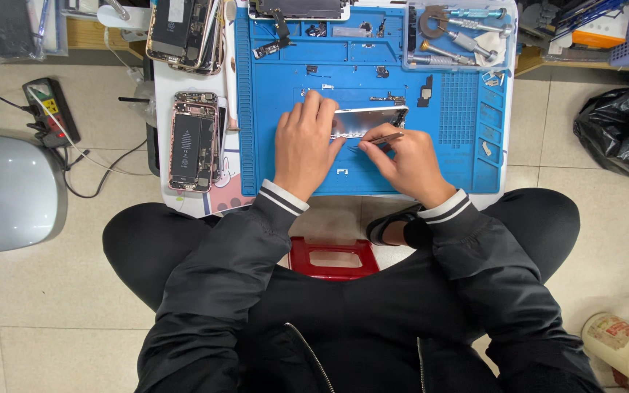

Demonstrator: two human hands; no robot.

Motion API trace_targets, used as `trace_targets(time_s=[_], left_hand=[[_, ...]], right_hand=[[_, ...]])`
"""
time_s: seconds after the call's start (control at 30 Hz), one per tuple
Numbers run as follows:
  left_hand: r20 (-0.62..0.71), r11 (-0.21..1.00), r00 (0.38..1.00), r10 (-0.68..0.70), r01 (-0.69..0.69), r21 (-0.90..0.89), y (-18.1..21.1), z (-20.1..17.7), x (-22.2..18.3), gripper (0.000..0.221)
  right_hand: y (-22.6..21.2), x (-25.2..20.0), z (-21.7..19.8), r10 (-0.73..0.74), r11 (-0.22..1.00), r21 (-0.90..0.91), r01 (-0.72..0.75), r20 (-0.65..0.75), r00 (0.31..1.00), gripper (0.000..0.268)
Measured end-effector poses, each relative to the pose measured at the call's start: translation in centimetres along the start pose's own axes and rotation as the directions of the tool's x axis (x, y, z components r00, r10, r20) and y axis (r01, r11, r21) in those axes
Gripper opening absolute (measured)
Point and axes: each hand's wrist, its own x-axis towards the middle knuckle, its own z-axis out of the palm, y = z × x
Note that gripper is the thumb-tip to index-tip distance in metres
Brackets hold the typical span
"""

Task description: The person is repairing a smartphone on a blue work mat. They use a small metal tool to pry and remove a component from the phone's frame, then place the part on the mat. The person continues to work on the device, manipulating small internal parts.

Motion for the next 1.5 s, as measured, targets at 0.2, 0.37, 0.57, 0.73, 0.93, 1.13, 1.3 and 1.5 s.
trace_targets(time_s=[0.2, 0.37, 0.57, 0.73, 0.93, 1.13, 1.3, 1.5], left_hand=[[0.009, 1.0, 1.0, 0.005, -0.005, 0.006, -0.1, 0.2, -0.1, 0.056], [0.009, 1.0, 1.0, 0.008, -0.008, 0.006, 0.0, 0.0, 0.1, 0.055], [0.007, 1.0, 1.0, 0.005, -0.005, 0.005, -0.1, 0.1, 0.1, 0.055], [0.008, 1.0, 1.0, 0.006, -0.006, 0.006, 0.0, 0.1, 0.0, 0.055], [0.013, 1.0, 1.0, 0.003, -0.003, 0.001, 0.0, -0.1, 0.1, 0.054], [0.015, 1.0, 1.0, 0.004, -0.004, 0.004, 0.0, 0.1, 0.1, 0.054], [0.031, 1.0, 1.0, -0.001, 0.001, -0.006, -0.1, 0.0, 0.0, 0.053], [0.024, 1.0, 1.0, 0.002, -0.002, -0.009, -0.1, 0.0, 0.0, 0.054]], right_hand=[[0.9, -1.1, -0.7, 0.068, 0.996, 0.06, -0.07, 0.026, 0.997, 0.005], [0.5, -0.9, -0.7, 0.073, 0.996, 0.047, -0.074, 0.039, 0.997, 0.006], [0.2, -0.7, -1.0, 0.069, 0.997, 0.034, -0.07, 0.046, 0.997, 0.008], [0.1, -0.9, -1.0, 0.071, 0.997, 0.031, -0.072, 0.048, 0.996, 0.009], [-0.1, -0.7, -1.2, 0.07, 0.997, 0.008, -0.071, 0.061, 0.996, 0.008], [-0.2, -0.7, -1.3, 0.08, 0.997, 0.016, -0.082, 0.063, 0.995, 0.008], [0.1, -0.9, -1.1, 0.07, 0.998, 0.0, -0.07, 0.077, 0.995, 0.008], [0.0, -0.8, -1.2, 0.081, 0.997, 0.006, -0.082, 0.078, 0.994, 0.009]])
